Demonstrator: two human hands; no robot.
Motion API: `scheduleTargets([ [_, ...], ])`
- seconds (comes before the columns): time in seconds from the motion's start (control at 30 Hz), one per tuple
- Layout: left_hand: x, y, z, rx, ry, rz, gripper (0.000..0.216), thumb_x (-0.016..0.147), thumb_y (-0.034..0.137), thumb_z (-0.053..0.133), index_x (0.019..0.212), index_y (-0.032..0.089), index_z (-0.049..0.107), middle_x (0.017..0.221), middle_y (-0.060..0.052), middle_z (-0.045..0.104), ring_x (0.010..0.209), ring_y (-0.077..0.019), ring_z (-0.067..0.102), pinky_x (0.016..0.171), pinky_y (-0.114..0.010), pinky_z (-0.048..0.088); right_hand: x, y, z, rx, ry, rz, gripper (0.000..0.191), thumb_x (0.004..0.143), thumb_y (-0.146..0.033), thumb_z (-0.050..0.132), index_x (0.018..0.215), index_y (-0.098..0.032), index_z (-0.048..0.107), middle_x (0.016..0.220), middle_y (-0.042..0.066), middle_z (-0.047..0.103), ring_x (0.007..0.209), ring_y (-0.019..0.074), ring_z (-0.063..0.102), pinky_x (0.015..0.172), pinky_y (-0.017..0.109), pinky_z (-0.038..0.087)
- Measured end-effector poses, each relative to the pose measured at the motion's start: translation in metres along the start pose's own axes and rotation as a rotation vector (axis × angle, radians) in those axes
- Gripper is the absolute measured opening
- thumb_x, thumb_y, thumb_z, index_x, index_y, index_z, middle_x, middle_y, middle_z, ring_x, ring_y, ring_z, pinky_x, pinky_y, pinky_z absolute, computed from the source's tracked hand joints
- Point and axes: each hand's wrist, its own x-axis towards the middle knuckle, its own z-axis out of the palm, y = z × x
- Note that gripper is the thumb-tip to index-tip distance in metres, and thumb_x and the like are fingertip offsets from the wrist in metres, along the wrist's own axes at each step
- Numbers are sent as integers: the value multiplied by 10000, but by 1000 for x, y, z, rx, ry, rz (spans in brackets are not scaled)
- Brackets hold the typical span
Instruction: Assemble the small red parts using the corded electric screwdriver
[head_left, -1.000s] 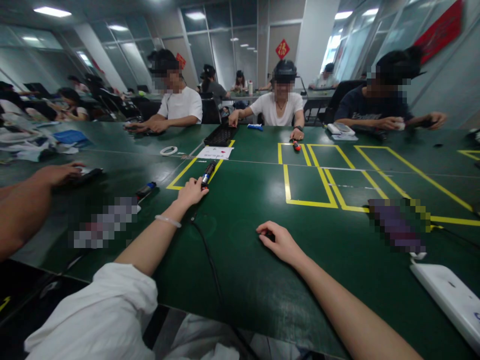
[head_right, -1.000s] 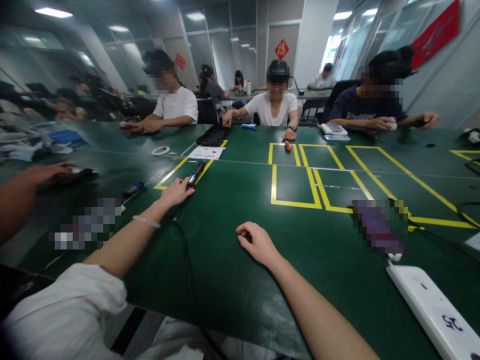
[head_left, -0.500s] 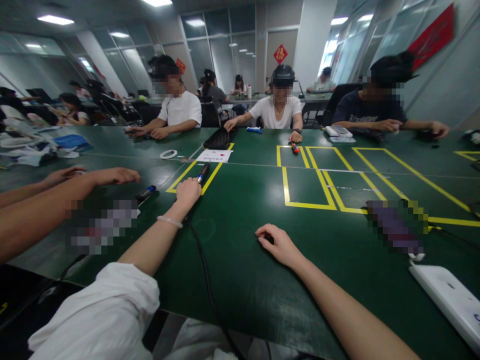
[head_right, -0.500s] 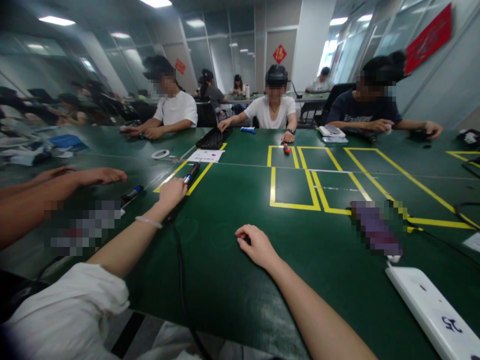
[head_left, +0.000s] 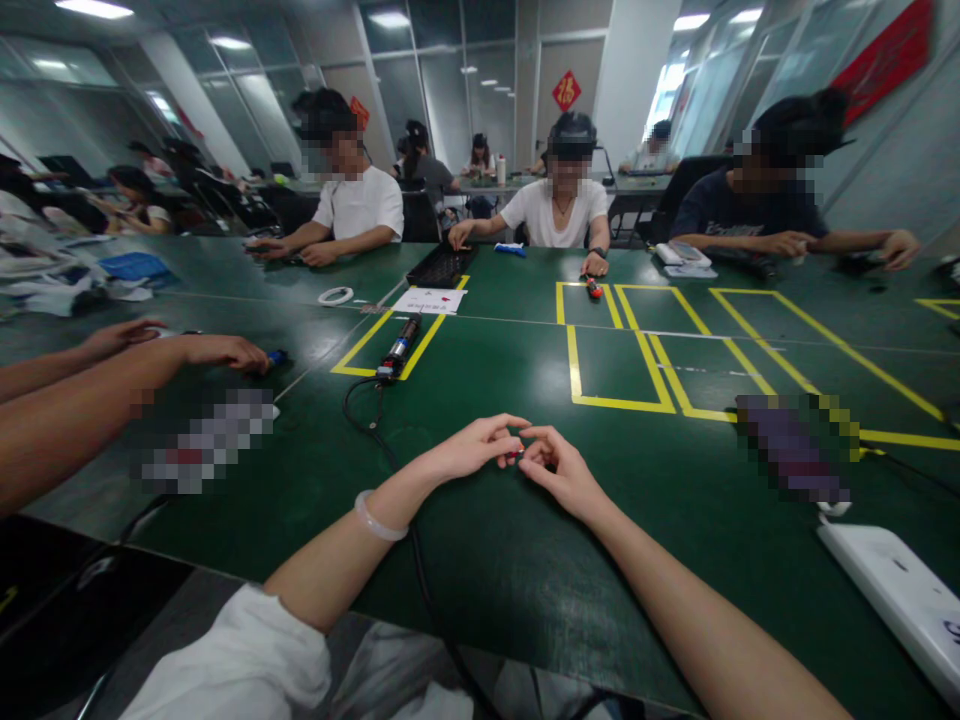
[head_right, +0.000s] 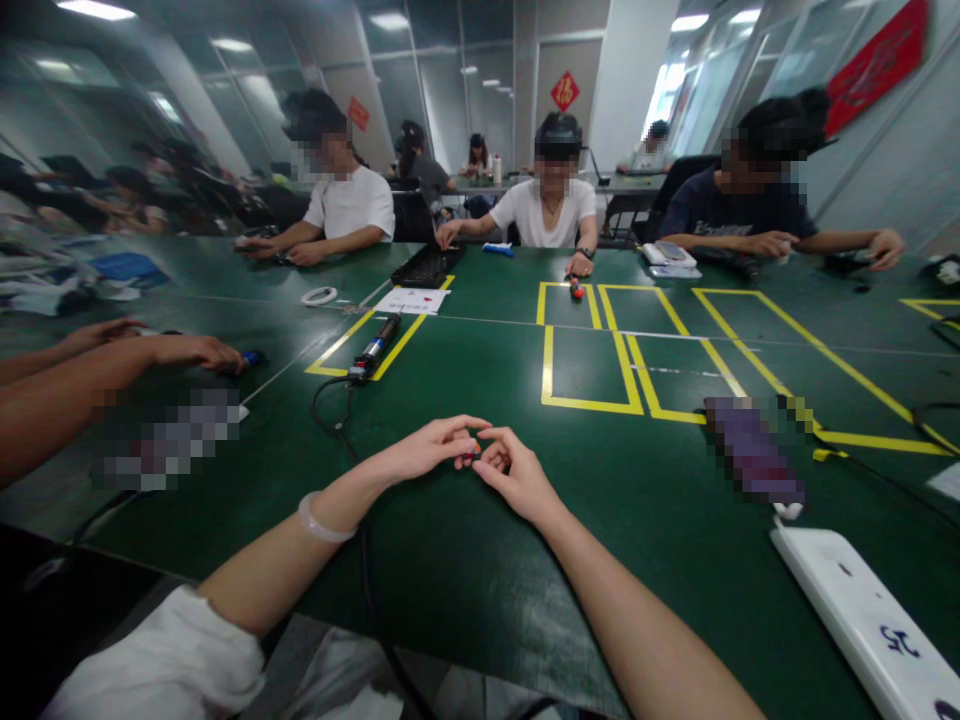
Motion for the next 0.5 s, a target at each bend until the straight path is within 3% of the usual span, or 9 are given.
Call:
scheduleTargets([
  [0.1, -1, -4, 4, -59, -50, -12, 478, 883, 401, 574, 1278, 136, 520, 693, 9, 601, 652, -112, 570, 649, -240, 435, 0, 2, 1, 29, -44, -15, 223, 883, -364, 593, 1026, -197, 557, 840, 21, 656, 710, 134, 591, 666, 269, 467],
  [0.27, 1, -15, 4, -214, 17, -94, 354, 851, 463, 606, 949, 123, 584, 841, -46, 645, 683, -120, 612, 678, -266, 472, 1, 3, 2, -11, 27, -16, 228, 875, -397, 604, 984, -202, 562, 830, 27, 654, 738, 150, 609, 660, 276, 480],
  [0.5, -2, -14, 7, 16, 124, 54, 264, 827, 369, 649, 931, 132, 598, 793, -21, 620, 733, -121, 583, 691, -244, 442, 2, 8, 0, -31, 89, 0, 245, 886, -404, 583, 1005, -194, 543, 789, 10, 614, 717, 147, 593, 665, 279, 478],
])
